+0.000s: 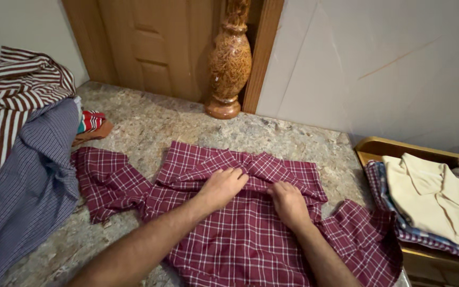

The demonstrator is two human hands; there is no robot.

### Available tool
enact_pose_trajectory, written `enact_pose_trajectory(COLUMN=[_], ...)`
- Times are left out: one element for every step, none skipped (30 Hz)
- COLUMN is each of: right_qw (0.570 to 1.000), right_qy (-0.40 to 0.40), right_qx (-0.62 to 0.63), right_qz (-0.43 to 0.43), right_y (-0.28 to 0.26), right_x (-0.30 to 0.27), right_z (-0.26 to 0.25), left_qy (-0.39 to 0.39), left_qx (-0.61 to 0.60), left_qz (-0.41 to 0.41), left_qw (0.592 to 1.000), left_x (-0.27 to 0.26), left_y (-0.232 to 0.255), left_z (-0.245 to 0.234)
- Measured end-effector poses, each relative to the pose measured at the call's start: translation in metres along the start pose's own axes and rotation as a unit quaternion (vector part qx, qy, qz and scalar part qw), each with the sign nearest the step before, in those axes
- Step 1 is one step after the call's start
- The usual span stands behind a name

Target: The person picks up a shirt from a pile, spreads it on a surface, and folds it by tucking in the sides and bottom. The person then picks up a striped shirt, spreads it on the same surface, and folds the sleeves and body into a compact shape.

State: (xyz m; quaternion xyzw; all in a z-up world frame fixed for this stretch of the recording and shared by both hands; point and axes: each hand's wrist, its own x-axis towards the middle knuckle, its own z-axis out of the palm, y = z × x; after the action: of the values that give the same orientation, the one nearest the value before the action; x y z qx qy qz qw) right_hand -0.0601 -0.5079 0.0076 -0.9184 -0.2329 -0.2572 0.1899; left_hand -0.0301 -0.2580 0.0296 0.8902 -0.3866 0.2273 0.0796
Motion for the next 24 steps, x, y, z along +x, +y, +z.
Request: enact_pose_trajectory(right_qw=[1.000, 1.000, 1.000, 1.000, 1.000, 1.000, 1.000, 1.000, 0.998, 0.995, 0.995, 0.997, 0.998, 0.998, 0.998, 0.995, 0.995, 0.995, 0.993, 0.993, 0.997, 0.999, 0.999, 1.000], right_qy=[0.003, 0.006, 0.003, -0.002, 0.000, -0.012, -0.025, -0.025, -0.051, -0.077, -0.078, -0.066, -0.054, -0.054, -0.061, -0.069, -0.071, -0.089, -0.107, -0.110, -0.069, -0.027, -0.031, -0.014], right_qx=[0.004, 0.005, 0.000, -0.003, -0.001, 0.001, 0.003, 0.005, -0.005, -0.016, -0.014, -0.013, -0.011, -0.012, -0.006, 0.000, -0.001, 0.010, 0.022, 0.022, 0.019, 0.019, 0.020, -0.009], right_qz=[-0.002, -0.002, 0.005, 0.013, 0.013, 0.015, 0.016, 0.016, 0.035, 0.054, 0.054, 0.032, 0.009, 0.009, -0.033, -0.075, -0.074, -0.053, -0.032, -0.031, -0.021, -0.012, -0.011, 0.026], right_y=[0.002, 0.004, 0.005, 0.005, 0.004, 0.004, 0.003, 0.001, -0.001, -0.005, -0.009, -0.012, -0.016, -0.019, -0.022, -0.024, -0.024, -0.024, -0.023, -0.020, -0.017, -0.016, -0.016, -0.015], right_x=[-0.001, 0.000, 0.000, 0.000, 0.000, -0.001, 0.000, 0.000, 0.000, 0.001, 0.002, 0.002, 0.002, 0.002, 0.001, 0.000, 0.000, -0.001, -0.002, -0.002, -0.001, -0.003, -0.004, -0.003], right_z=[0.000, 0.001, 0.001, 0.001, 0.001, -0.001, -0.003, -0.005, -0.008, -0.010, -0.012, -0.016, -0.020, -0.024, -0.027, -0.029, -0.029, -0.028, -0.025, -0.023, -0.023, -0.020, -0.019, -0.020], left_qy=[0.001, 0.003, 0.006, 0.004, -0.007, -0.018, -0.020, -0.028, -0.036, -0.038, -0.046, -0.054, -0.054, -0.022, 0.010, 0.011, 0.014, 0.017, 0.017, -0.061, -0.138, -0.140, -0.137, -0.133], left_qx=[0.002, -0.002, -0.006, -0.003, -0.018, -0.033, -0.032, -0.072, -0.112, -0.112, -0.114, -0.117, -0.117, -0.118, -0.119, -0.121, -0.133, -0.145, -0.147, -0.170, -0.191, -0.193, -0.196, -0.198], left_qz=[0.002, 0.004, 0.005, 0.006, -0.001, -0.009, -0.010, -0.009, -0.009, -0.010, -0.003, 0.003, 0.002, 0.027, 0.051, 0.051, 0.066, 0.080, 0.080, 0.018, -0.043, -0.045, -0.098, -0.150], left_qw=[1.000, 1.000, 1.000, 1.000, 1.000, 0.999, 0.999, 0.997, 0.993, 0.993, 0.992, 0.992, 0.992, 0.992, 0.991, 0.991, 0.989, 0.986, 0.986, 0.983, 0.971, 0.970, 0.966, 0.960], left_x=[-0.001, -0.004, -0.006, -0.010, -0.013, -0.018, -0.022, -0.026, -0.031, -0.035, -0.039, -0.042, -0.047, -0.050, -0.053, -0.056, -0.057, -0.059, -0.059, -0.060, -0.057, -0.052, -0.048, -0.044], left_y=[-0.002, -0.006, -0.009, -0.013, -0.017, -0.020, -0.024, -0.028, -0.031, -0.034, -0.037, -0.040, -0.042, -0.043, -0.044, -0.045, -0.045, -0.043, -0.041, -0.042, -0.043, -0.044, -0.046, -0.048], left_z=[-0.001, -0.004, -0.006, -0.009, -0.012, -0.014, -0.016, -0.018, -0.019, -0.019, -0.019, -0.018, -0.018, -0.017, -0.018, -0.020, -0.024, -0.028, -0.032, -0.039, -0.043, -0.044, -0.043, -0.038])
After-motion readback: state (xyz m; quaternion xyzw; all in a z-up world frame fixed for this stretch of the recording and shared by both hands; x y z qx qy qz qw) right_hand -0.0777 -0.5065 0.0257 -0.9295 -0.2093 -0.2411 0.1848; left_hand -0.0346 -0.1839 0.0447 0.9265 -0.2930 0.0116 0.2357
